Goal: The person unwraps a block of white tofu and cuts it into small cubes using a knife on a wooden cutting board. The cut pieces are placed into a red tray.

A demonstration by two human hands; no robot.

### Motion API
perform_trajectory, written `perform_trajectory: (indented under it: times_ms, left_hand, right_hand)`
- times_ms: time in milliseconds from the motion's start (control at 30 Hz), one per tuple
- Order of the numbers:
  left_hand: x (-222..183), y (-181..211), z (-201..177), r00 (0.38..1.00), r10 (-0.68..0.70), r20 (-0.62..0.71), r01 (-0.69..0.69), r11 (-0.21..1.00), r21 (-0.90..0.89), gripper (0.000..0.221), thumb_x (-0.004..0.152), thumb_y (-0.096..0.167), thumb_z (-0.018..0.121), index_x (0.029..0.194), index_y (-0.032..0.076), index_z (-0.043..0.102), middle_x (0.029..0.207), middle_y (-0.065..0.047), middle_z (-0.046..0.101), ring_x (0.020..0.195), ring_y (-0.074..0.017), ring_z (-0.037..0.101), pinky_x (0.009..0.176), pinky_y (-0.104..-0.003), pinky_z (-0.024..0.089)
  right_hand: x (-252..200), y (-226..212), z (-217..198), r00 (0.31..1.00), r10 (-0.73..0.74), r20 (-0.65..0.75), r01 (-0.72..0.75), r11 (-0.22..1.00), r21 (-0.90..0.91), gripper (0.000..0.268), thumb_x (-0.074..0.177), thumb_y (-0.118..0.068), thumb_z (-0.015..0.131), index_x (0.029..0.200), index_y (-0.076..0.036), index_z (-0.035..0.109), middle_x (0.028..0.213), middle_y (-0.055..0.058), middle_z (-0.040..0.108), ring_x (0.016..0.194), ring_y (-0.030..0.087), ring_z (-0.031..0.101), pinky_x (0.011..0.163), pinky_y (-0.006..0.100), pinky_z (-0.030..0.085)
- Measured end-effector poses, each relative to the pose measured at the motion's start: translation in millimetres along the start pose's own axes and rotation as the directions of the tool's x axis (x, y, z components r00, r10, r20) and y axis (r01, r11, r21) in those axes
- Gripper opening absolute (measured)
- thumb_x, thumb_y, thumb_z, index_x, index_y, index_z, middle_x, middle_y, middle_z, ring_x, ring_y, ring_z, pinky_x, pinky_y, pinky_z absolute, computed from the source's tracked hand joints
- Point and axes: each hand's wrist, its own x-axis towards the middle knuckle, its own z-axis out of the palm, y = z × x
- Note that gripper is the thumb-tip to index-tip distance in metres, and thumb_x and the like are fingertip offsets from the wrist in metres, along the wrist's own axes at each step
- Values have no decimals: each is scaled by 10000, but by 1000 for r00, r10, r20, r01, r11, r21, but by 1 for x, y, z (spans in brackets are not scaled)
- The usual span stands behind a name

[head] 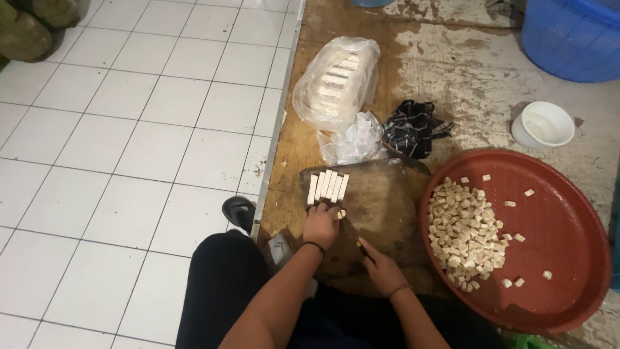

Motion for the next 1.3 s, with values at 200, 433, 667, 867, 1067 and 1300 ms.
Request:
perform_trajectory:
  times_ms: [200,433,667,867,1067,1300]
  left_hand:
    - [0,-13,1,999,8,-49,-12,997,-75,329,820,203,705,1147,199,739,1055,-114,643,1002,-372,594,849,-497,502]
    - [-2,-12,-1,998,50,-30,-49,999,10,308,816,216,706,1120,235,755,1037,-76,651,1028,-335,594,850,-501,484]
    - [-8,-8,-6,998,67,1,-67,998,-9,455,766,280,760,1216,231,715,1030,-59,645,1033,-302,587,860,-491,450]
    - [-10,-20,-5,1000,20,5,-20,999,35,343,793,326,767,1121,229,743,1062,-47,660,1089,-293,587,894,-497,441]
    - [-15,-22,4,1000,-9,21,10,1000,-20,361,796,302,755,1145,215,746,1087,-45,670,1085,-309,585,915,-498,441]
    - [-11,-10,2,999,-14,-29,13,1000,-9,244,795,291,763,1007,176,730,1061,-52,663,1062,-314,589,878,-517,435]
  right_hand:
    - [6,9,4,995,-101,-26,102,993,58,578,927,-209,584,1485,-334,503,1339,180,654,1242,331,651,1011,377,517]
    - [15,20,7,996,61,-58,-52,989,135,598,933,-224,584,1504,-379,493,1280,214,691,1168,348,691,987,376,534]
    - [21,28,13,981,-138,-137,153,983,103,593,928,-207,602,1497,-349,514,1086,254,716,895,308,724,820,393,562]
    - [9,-3,-5,996,69,-54,-59,984,168,612,943,-220,576,1533,-350,482,802,240,701,664,277,678,720,397,572]
    - [0,-16,6,960,-254,-118,270,953,141,577,954,-118,549,1525,-176,487,1186,272,671,1076,337,656,930,404,507]
    - [2,-19,13,942,-324,-83,329,943,54,577,928,-96,543,1501,-147,491,1348,242,634,1260,366,607,1040,397,467]
